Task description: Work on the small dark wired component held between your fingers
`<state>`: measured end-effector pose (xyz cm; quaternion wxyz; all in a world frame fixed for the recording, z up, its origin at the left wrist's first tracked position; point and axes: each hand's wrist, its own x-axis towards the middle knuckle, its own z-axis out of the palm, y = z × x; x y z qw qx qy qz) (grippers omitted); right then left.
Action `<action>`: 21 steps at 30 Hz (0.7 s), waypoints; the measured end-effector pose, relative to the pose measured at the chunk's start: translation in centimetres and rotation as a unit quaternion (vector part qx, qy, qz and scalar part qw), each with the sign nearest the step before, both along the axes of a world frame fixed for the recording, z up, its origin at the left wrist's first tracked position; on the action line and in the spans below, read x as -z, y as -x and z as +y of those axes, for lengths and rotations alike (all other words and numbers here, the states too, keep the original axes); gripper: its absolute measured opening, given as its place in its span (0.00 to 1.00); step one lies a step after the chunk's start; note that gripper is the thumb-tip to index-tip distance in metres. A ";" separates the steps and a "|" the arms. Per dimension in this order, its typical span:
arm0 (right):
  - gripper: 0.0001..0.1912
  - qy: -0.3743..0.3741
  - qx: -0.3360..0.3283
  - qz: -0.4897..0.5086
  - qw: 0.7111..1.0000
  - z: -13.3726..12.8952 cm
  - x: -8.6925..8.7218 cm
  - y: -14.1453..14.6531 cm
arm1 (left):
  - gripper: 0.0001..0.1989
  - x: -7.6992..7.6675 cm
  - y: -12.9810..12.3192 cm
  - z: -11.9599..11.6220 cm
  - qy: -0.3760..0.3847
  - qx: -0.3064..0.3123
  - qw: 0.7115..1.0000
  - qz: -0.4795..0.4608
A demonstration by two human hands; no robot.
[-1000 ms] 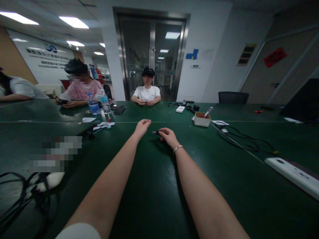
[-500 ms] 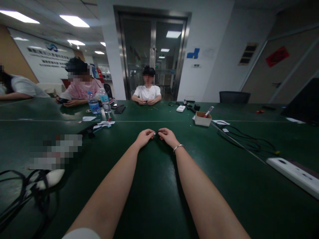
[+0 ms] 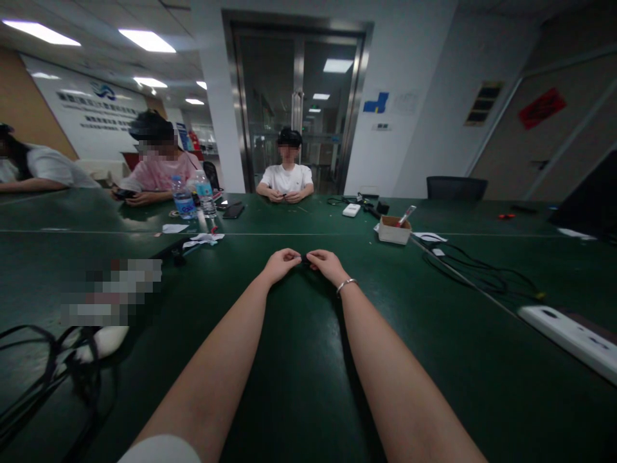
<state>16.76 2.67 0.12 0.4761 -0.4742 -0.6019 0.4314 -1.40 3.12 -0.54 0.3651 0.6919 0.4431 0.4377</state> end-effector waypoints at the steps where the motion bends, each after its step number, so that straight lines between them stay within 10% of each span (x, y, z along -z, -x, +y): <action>1: 0.07 0.000 -0.001 0.000 1.000 0.1 0.1 0.0 | 0.16 0.0 0.0 0.0 0.003 0.000 1.000 0.001; 21: 0.08 0.010 -0.004 0.031 0.999 0.4 0.4 -0.1 | 0.13 -0.2 -0.3 0.1 0.012 -0.010 1.000 0.001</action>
